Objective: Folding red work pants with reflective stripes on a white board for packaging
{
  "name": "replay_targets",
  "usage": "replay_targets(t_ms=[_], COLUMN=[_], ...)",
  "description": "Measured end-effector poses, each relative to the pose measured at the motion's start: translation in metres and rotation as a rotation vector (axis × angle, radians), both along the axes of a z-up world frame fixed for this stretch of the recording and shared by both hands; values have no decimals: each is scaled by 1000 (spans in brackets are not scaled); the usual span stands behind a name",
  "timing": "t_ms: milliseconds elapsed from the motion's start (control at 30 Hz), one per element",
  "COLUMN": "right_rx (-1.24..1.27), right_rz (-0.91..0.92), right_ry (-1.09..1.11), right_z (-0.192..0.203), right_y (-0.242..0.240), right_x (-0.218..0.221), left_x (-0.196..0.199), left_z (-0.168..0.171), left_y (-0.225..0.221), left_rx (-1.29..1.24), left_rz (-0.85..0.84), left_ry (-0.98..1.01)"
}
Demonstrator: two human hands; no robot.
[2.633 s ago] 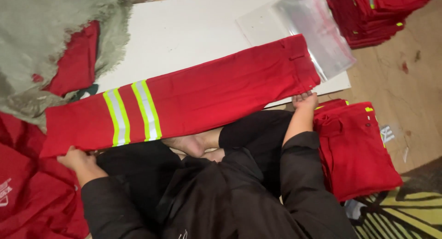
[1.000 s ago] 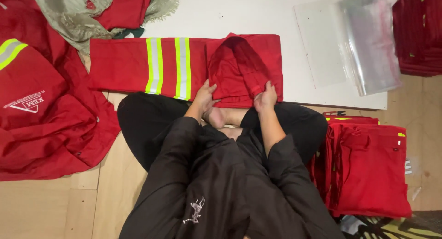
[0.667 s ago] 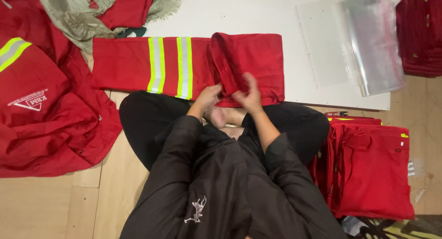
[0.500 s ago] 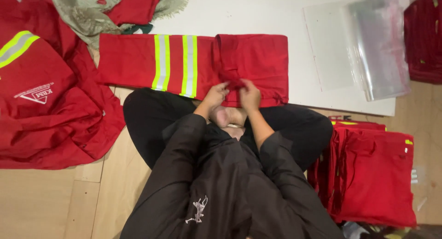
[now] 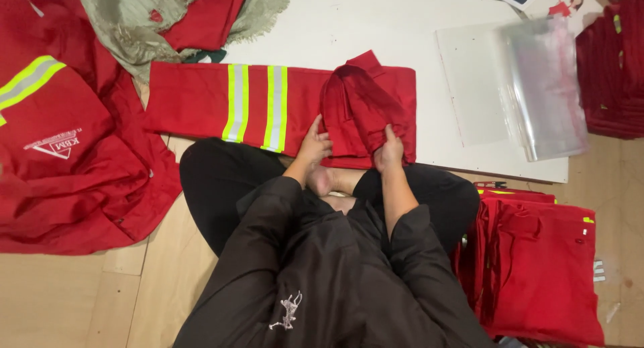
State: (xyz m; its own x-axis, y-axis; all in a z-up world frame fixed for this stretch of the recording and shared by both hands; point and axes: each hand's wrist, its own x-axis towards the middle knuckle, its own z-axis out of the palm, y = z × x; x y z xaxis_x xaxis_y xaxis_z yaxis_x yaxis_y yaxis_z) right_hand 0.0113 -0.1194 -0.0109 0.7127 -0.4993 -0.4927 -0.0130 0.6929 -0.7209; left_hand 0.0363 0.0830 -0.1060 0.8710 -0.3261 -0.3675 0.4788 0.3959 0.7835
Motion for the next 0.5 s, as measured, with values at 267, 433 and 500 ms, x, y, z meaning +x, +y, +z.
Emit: replay_targets(t_ms=[267, 433, 500], right_rx=[-538, -343, -129], right_rz=[429, 281, 202], right_ry=[-27, 244, 176], right_z=[-116, -31, -8], right_y=[-42, -16, -15], right_x=[-6, 13, 13], left_x=[23, 30, 22], left_z=[92, 44, 28], left_y=[-59, 6, 35], left_rx=[-221, -37, 81], left_rz=[-75, 139, 200], left_ry=[-143, -117, -73])
